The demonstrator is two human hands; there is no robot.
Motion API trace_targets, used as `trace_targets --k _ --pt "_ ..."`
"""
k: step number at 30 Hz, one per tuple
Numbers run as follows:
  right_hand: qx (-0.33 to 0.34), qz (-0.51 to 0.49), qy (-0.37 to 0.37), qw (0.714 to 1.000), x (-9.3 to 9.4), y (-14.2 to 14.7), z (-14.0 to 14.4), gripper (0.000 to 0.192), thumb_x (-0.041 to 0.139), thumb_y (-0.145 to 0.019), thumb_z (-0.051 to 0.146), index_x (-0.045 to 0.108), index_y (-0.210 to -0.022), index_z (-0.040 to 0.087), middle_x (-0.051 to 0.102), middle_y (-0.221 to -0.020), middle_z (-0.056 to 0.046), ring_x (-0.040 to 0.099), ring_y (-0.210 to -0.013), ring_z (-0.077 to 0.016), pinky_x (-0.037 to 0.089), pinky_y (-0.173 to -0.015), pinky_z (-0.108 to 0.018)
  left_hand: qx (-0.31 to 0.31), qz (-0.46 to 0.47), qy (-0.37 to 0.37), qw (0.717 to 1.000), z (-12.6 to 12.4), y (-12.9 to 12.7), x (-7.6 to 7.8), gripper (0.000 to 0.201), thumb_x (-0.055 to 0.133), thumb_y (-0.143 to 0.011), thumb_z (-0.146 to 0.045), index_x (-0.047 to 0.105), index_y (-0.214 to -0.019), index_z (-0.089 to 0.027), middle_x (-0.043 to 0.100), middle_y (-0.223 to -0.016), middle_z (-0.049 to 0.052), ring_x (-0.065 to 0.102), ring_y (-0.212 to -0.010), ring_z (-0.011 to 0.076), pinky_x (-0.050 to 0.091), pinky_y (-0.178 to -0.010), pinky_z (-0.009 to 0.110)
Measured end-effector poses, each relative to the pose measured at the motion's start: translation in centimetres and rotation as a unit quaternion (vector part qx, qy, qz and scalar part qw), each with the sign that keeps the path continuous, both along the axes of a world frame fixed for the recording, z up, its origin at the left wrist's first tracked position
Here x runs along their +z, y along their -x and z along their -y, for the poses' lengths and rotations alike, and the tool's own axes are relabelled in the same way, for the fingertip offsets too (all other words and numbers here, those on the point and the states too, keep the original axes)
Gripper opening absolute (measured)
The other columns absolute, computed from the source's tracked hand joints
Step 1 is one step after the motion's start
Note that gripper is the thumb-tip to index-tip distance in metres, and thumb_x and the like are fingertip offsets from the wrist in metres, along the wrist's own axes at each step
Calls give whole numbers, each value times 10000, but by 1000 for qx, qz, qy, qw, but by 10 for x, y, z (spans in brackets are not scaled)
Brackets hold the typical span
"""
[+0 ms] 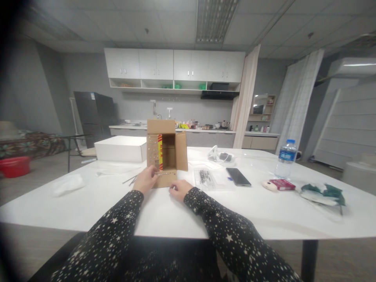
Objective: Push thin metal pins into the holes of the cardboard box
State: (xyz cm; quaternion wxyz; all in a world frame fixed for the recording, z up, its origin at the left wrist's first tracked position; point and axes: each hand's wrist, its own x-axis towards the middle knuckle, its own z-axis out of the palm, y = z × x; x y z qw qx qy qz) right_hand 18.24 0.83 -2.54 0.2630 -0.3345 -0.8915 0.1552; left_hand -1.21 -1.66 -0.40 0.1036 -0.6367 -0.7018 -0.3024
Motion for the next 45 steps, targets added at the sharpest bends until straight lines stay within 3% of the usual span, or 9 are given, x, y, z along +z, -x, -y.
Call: trace_targets --k 24,34,45 --pt "-5 10 -1 1000 0 -1 0 158 545 -740 215 688 -774 160 514 -532 24 431 -518 -93 320 -535 -211 16 1 30 999 6 -6 7 151 488 -769 -270 566 -885 -214 619 -941 53 588 -863 200 421 -727 306" --pt "-6 10 5 1000 1 -2 1 162 547 -733 203 692 -787 155 508 -518 29 414 -506 -91 323 -540 -215 6 45 -61 997 2 -5 7 165 468 -776 -248 543 -918 -216 602 -906 34 580 -842 174 429 -750 283" --pt "-2 13 -4 1000 -2 -2 -2 160 547 -738 208 690 -791 157 520 -526 25 430 -512 -96 321 -536 -216 -73 129 -161 976 4 -10 14 156 450 -801 -258 536 -916 -197 576 -872 33 562 -809 144 459 -786 278"
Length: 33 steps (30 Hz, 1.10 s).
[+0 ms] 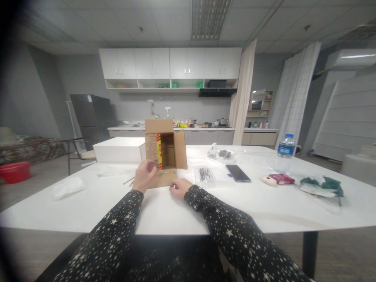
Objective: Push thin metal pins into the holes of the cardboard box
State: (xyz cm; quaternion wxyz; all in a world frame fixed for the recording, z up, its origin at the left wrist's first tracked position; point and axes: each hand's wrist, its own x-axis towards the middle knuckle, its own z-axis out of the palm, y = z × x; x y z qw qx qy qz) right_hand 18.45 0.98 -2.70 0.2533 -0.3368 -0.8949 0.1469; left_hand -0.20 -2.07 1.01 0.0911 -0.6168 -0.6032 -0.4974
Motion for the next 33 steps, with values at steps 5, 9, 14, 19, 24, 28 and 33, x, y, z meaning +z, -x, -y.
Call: trace_targets --k 5,9,14,19,24,28,33 --pt "0 -3 4 1000 0 0 0 159 547 -737 213 686 -788 157 520 -531 26 424 -514 -95 318 -535 -216 -96 11 15 995 -2 -2 -4 134 463 -792 -267 537 -872 -190 575 -815 19 549 -714 114 468 -694 245" --pt "2 -7 8 1000 0 0 0 157 545 -737 219 684 -782 161 500 -518 30 420 -508 -93 313 -526 -212 -165 -7 55 985 -4 -4 -8 112 473 -779 -254 548 -829 -188 581 -809 17 552 -725 112 467 -680 238" --pt "-3 -5 3 1000 2 0 1 161 545 -737 227 686 -781 162 519 -542 22 421 -516 -96 318 -535 -218 -210 -34 135 968 -5 -5 -12 107 503 -733 -214 561 -817 -180 596 -765 -3 539 -676 103 457 -649 230" --pt "-7 -3 4 1000 2 1 2 160 546 -736 221 689 -785 169 506 -523 29 425 -512 -97 313 -526 -215 -223 -78 161 958 -8 -4 -18 130 503 -698 -160 588 -795 -172 597 -711 -12 525 -624 95 429 -603 214" --pt "-7 -3 4 1000 3 2 2 161 547 -733 220 690 -785 168 511 -525 25 429 -518 -99 316 -530 -217 -228 -112 177 951 -9 -3 -21 109 533 -704 -192 616 -773 -172 607 -702 -2 529 -636 106 424 -607 221" --pt "-3 -3 1 1000 3 2 2 167 548 -733 223 692 -797 168 504 -522 28 431 -515 -99 320 -531 -216 -235 -125 203 942 -5 -5 -20 128 527 -720 -220 631 -785 -182 623 -699 3 541 -635 119 422 -603 231" --pt "7 -4 -1 1000 2 3 2 194 543 -741 232 699 -844 182 522 -531 28 427 -508 -98 327 -541 -222 -222 -147 199 943 -2 -10 -19 119 525 -725 -231 633 -764 -199 634 -707 -1 550 -642 128 409 -588 230"
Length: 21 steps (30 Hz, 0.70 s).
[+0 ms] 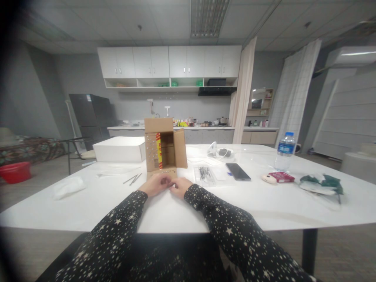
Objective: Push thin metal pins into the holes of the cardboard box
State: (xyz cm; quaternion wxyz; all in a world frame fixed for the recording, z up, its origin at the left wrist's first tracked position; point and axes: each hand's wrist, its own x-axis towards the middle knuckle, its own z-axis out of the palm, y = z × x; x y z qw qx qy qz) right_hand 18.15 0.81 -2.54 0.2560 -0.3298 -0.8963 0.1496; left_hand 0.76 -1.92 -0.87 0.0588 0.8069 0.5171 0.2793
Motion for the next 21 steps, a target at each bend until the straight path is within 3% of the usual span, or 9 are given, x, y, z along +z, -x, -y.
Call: trace_targets --k 15,18,21 --pt "-7 2 -13 1000 -3 1 0 253 525 -740 239 702 -906 168 573 -573 4 481 -543 -115 357 -572 -229 1 -23 -14 1000 -5 2 -4 125 530 -715 -210 642 -770 -197 643 -730 -7 551 -672 125 391 -612 226" --pt "3 3 -13 1000 -2 0 1 268 512 -749 243 698 -933 184 573 -572 11 487 -549 -115 361 -582 -229 21 -28 -25 999 -5 2 -2 141 542 -717 -236 643 -809 -198 640 -753 1 557 -698 135 399 -623 232" --pt "-8 12 -10 1000 -1 1 2 252 511 -749 251 701 -898 177 571 -564 9 478 -536 -113 354 -566 -228 82 -31 -63 994 -4 4 2 190 532 -722 -224 631 -882 -201 633 -828 15 568 -784 150 419 -700 248"
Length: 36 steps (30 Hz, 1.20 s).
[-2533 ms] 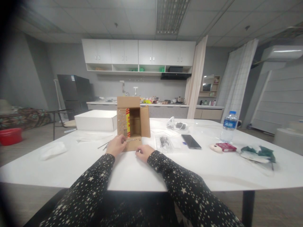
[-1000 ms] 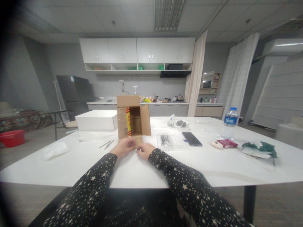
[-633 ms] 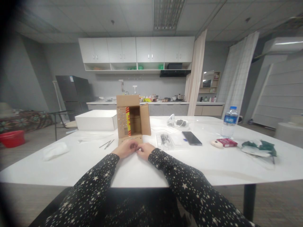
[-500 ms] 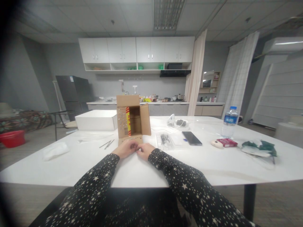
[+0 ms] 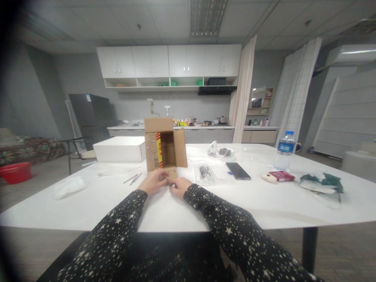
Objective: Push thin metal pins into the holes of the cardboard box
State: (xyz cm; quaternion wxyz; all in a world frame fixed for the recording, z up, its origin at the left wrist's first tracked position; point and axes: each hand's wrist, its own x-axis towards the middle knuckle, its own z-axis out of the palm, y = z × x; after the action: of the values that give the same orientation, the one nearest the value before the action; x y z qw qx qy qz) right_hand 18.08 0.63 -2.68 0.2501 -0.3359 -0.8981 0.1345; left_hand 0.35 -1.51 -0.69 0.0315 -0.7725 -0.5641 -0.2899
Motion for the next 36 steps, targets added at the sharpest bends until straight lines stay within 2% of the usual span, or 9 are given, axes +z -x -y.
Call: trace_targets --k 5,9,16,36 --pt "1 9 -1 1000 -2 1 -2 254 519 -745 248 698 -907 170 568 -553 13 455 -515 -105 341 -546 -224 161 -1 -41 986 4 4 7 215 489 -767 -260 603 -944 -214 607 -919 49 563 -913 197 425 -780 308" --pt "5 5 -1 1000 -4 0 -4 262 521 -743 250 696 -920 168 566 -550 16 447 -508 -101 336 -540 -221 224 -14 -37 974 7 5 8 223 481 -776 -285 585 -963 -223 597 -974 67 547 -974 238 422 -802 357" --pt "1 13 -1 1000 -3 0 -3 264 526 -744 238 697 -931 167 581 -561 13 451 -510 -103 339 -542 -222 223 -25 -10 974 8 5 8 225 449 -790 -229 567 -981 -219 611 -980 66 565 -942 220 431 -778 338" --pt "-3 16 -2 1000 -3 0 -2 262 529 -750 242 697 -940 175 589 -571 14 466 -520 -104 349 -555 -221 209 -19 -12 978 7 6 8 243 419 -799 -182 571 -985 -213 636 -974 64 584 -901 197 424 -789 316"
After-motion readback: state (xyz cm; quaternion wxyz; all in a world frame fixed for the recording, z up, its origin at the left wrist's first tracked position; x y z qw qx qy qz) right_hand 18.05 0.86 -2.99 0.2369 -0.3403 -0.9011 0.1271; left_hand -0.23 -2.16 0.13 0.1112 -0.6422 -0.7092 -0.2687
